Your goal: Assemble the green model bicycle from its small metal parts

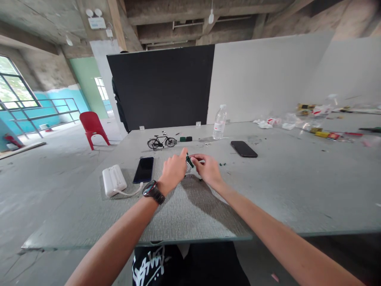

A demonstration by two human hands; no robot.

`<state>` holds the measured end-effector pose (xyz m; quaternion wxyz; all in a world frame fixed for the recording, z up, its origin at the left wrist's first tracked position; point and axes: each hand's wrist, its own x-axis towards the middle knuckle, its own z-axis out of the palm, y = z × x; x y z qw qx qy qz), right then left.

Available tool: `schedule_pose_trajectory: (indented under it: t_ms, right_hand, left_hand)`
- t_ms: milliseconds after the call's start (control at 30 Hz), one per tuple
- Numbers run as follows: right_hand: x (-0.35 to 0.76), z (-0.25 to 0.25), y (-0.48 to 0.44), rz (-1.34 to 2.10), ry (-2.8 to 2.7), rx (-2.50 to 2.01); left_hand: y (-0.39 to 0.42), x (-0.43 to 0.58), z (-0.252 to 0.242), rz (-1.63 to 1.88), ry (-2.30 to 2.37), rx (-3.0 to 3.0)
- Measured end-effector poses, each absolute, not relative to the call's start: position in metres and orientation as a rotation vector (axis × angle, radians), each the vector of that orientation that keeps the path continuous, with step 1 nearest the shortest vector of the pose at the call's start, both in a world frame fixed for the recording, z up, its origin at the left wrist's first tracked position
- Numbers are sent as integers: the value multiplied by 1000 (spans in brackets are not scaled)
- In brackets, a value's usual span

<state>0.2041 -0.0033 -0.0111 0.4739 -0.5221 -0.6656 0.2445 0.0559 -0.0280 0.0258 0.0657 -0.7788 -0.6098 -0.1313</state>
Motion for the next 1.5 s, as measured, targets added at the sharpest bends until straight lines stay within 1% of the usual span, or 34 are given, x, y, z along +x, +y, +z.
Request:
schedule_pose_trajectory:
  t_ms: [333,867,1033,1400,1500]
  right_hand:
    - [204,-11,-4,559,-1638,-1264]
    - [201,-14,-1,602,-1586,-1270]
    - [201,-16,1,555,-1549,-1250]
    - [200,-21,2,788,-1435,-1193]
    - [201,-24,4,780,-1431,-1195]
  left_hand:
    - [-27,57,24,-394,-1840,-2340]
    - [-28,61,24,-365,-1838,-2324]
    - [-28,61,25,-374,-1851,-2328]
    - [-29,61,24,-390,-1833,-2349]
    - [-29,62,24,-379,-1843,-2347]
